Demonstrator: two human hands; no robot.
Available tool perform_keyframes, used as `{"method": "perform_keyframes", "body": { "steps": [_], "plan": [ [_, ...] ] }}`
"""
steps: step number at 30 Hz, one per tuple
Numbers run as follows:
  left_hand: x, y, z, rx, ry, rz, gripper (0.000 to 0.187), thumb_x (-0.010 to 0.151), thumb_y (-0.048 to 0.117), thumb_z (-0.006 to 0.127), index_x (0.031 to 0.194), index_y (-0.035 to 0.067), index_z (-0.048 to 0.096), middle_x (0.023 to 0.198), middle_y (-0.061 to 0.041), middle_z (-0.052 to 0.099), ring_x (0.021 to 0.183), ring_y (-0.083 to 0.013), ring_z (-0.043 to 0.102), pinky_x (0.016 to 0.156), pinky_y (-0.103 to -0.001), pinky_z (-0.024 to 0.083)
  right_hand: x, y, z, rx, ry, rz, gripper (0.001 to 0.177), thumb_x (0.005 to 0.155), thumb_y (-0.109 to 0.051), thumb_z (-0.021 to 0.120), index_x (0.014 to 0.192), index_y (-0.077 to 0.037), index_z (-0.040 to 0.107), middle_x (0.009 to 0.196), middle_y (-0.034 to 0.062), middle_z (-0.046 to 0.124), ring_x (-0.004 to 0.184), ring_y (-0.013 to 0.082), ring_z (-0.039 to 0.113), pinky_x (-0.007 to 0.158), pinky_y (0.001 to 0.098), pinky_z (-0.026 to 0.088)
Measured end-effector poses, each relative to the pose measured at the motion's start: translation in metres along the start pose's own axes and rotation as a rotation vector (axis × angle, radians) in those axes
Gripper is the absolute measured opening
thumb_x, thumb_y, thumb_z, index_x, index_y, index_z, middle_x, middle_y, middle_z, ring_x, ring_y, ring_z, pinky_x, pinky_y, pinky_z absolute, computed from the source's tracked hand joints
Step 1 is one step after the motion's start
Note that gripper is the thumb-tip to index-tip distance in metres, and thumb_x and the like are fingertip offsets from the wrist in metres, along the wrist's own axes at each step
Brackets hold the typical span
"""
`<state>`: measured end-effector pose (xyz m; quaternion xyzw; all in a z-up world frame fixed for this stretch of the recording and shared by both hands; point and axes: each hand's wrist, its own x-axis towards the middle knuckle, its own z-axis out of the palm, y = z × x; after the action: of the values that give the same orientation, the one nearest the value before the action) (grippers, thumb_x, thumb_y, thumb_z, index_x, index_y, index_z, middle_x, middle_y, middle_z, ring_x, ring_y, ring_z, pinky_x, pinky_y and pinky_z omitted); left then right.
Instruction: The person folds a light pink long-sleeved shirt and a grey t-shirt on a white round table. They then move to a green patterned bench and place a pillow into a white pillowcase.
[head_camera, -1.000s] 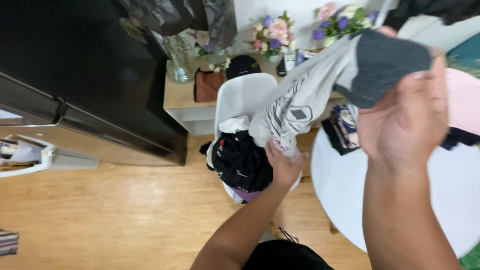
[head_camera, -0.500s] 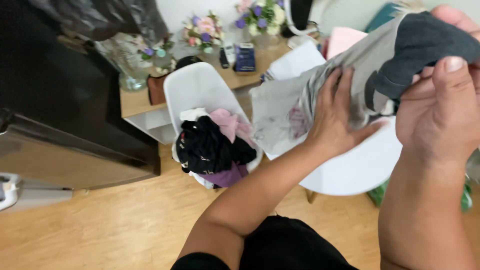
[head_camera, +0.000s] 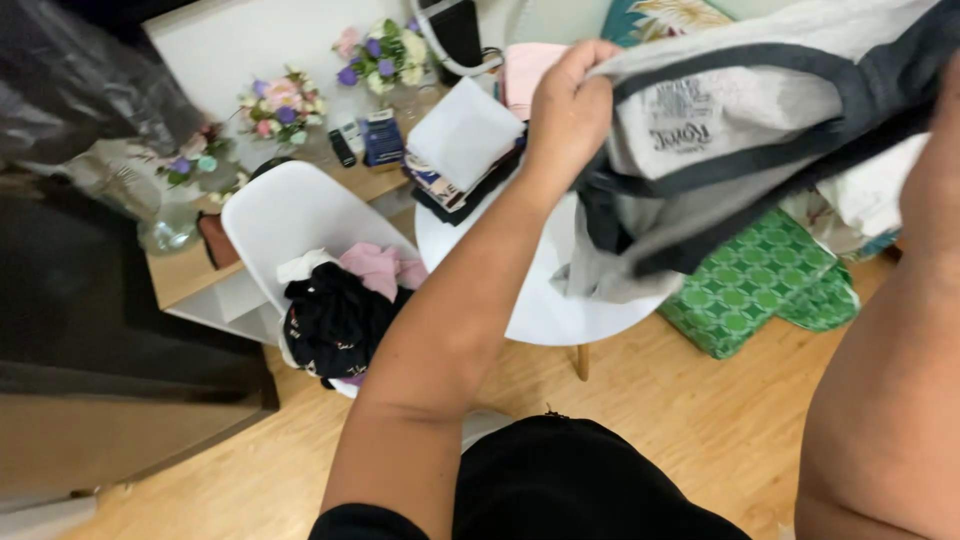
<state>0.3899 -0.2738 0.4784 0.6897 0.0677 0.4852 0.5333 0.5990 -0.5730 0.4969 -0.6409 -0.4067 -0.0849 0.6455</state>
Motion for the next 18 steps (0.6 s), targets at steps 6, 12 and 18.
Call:
{"method": "perform_keyframes", "body": {
  "steps": [6,12,18],
  "plan": [
    [-0.017,0.086,0.017,0.401,-0.248,0.15,0.053,0.086,0.037,0.068,0.131,0.01,0.061,0.096,-0.013,0.068,0.082,-0.0243,0.07,0.075,-0.037,0.057,-0.014,0.027,-0.027,0.028,-0.044,-0.08,0.041,0.12,-0.026,0.039,0.142,0.003,0.057,0.138,0.0077,0.064,0.126,0.017,0.059,0.116,0.0353,0.049],
    [-0.059,0.041,0.054,0.852,-0.441,0.103,0.071,0.077,0.029,0.075,0.141,0.014,0.049,0.112,-0.015,0.061,0.093,-0.0352,0.067,0.08,-0.048,0.055,0.014,0.095,-0.044,-0.159,0.052,-0.121,0.04,0.115,-0.028,0.044,0.141,-0.001,0.059,0.134,0.0079,0.066,0.127,0.0189,0.062,0.113,0.037,0.048],
    [-0.095,-0.057,0.09,0.326,-0.542,-0.443,0.04,0.083,0.032,0.069,0.117,0.01,0.072,0.106,-0.017,0.076,0.102,-0.0351,0.073,0.09,-0.043,0.055,0.068,0.025,0.046,-0.737,0.126,-0.322,0.034,0.112,-0.024,0.049,0.136,-0.001,0.061,0.124,0.0108,0.066,0.117,0.0215,0.062,0.103,0.0371,0.049]
  ]
}}
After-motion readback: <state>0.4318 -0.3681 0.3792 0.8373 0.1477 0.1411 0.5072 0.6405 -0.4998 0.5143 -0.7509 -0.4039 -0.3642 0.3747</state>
